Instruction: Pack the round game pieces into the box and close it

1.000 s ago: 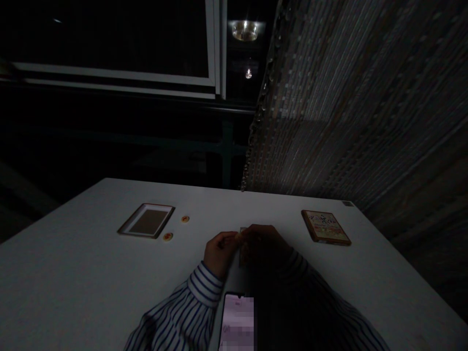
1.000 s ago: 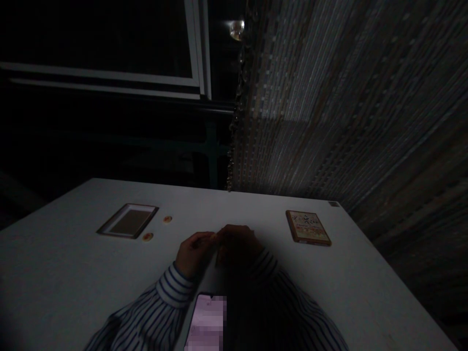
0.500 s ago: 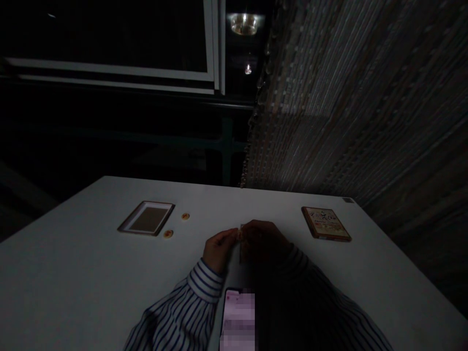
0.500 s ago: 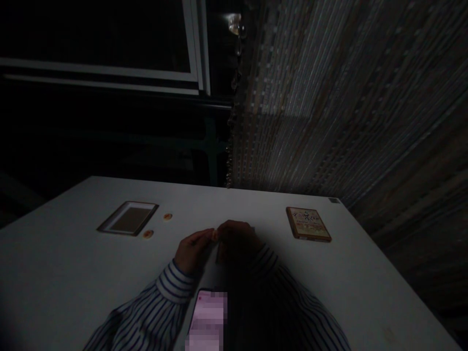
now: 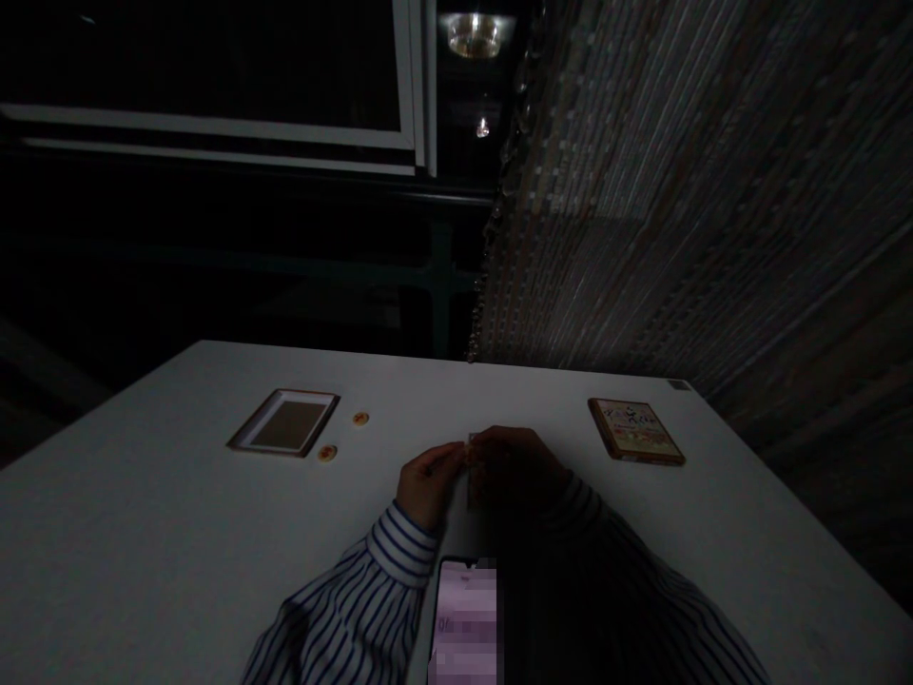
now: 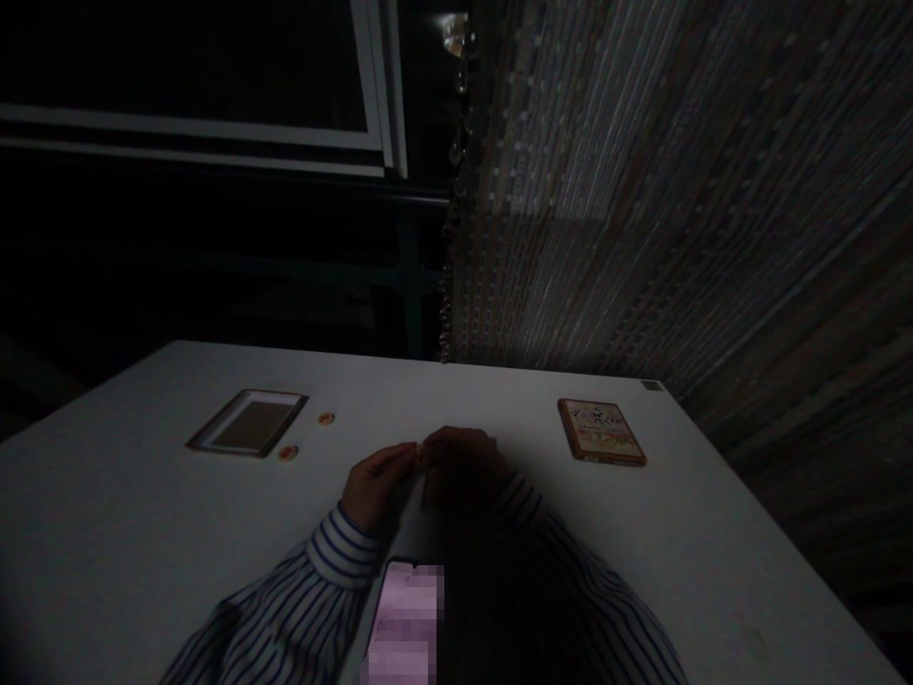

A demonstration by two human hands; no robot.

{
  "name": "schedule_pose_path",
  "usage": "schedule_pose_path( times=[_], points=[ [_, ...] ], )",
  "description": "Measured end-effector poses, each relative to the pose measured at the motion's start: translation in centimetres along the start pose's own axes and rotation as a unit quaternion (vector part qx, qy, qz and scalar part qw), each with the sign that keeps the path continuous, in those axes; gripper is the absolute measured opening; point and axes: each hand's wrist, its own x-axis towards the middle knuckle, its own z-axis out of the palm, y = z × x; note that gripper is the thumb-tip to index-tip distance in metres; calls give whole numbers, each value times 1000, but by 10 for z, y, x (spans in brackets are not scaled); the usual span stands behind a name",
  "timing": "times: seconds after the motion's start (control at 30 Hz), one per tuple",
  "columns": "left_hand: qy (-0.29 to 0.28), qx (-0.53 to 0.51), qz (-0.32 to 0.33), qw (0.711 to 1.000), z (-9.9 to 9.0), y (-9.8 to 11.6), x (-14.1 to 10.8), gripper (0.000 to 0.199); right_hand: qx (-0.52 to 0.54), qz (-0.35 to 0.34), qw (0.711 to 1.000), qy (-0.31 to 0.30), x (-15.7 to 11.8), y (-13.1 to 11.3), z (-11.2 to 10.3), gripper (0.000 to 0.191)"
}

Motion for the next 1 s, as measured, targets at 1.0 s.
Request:
schedule_pose_path(
  times=[1.0],
  points=[
    [32, -64, -23, 997, -3, -7, 6, 32, -278, -127, 952, 12, 3, -15, -10, 28]
  ],
)
